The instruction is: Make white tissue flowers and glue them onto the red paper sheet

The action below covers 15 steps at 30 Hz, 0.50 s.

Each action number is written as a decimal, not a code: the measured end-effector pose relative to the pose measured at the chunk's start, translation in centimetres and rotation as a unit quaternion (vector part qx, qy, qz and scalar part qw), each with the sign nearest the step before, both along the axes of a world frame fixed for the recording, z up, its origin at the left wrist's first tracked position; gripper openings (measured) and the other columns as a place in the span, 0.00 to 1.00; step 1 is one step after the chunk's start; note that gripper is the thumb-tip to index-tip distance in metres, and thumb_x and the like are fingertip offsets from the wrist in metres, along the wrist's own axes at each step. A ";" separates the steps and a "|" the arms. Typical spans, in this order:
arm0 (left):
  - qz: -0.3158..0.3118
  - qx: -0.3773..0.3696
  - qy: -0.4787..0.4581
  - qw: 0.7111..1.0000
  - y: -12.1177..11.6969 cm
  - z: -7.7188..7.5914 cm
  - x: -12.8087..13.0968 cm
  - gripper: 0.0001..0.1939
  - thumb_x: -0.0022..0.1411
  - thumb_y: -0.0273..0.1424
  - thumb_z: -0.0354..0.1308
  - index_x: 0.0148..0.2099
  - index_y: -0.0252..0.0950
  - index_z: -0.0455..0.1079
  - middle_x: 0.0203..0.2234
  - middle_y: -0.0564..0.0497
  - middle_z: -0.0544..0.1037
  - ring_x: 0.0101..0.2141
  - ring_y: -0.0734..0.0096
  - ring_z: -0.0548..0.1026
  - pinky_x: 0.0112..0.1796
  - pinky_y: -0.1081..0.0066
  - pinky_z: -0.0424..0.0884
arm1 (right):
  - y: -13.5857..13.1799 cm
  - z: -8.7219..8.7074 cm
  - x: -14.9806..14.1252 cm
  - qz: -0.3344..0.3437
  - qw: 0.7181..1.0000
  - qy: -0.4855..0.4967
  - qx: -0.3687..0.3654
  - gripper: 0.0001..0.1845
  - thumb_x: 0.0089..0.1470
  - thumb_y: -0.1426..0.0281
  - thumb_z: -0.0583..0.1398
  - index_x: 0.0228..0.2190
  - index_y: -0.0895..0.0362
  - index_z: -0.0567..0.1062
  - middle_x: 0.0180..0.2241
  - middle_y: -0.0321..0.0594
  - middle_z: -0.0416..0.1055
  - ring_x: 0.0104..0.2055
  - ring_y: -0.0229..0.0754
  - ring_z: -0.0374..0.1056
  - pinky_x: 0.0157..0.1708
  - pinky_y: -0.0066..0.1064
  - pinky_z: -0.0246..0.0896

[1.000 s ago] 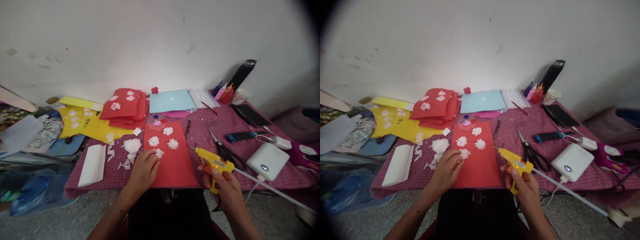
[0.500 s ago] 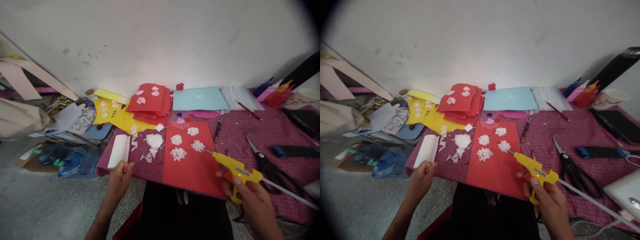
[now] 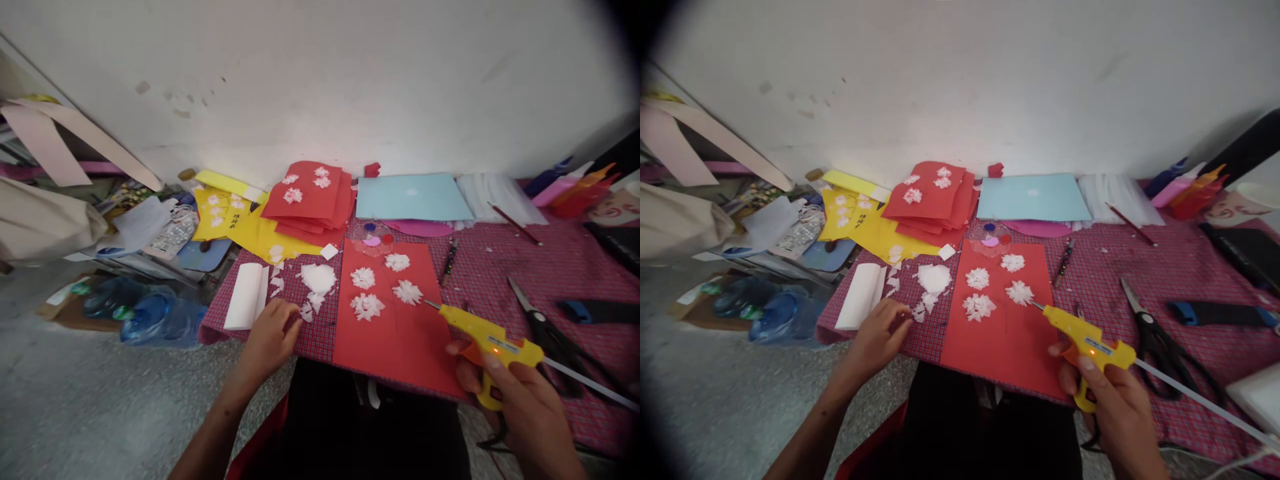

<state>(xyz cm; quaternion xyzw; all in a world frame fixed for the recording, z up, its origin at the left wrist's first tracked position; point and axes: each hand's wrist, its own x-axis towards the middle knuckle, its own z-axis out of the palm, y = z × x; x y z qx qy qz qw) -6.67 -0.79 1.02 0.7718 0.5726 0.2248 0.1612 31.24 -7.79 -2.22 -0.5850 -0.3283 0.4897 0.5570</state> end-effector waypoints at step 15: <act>0.006 0.043 0.071 0.997 0.6 -1.8 1.2 0.04 0.66 0.31 0.58 0.39 0.37 0.71 0.34 0.48 0.73 0.38 0.61 0.71 0.41 0.62 0.67 | 0.1 0.3 -0.3 -0.011 1.000 0.012 -0.004 0.19 0.51 0.54 0.68 0.35 0.58 0.79 0.25 0.40 0.71 0.21 0.36 0.61 0.15 0.25 0.57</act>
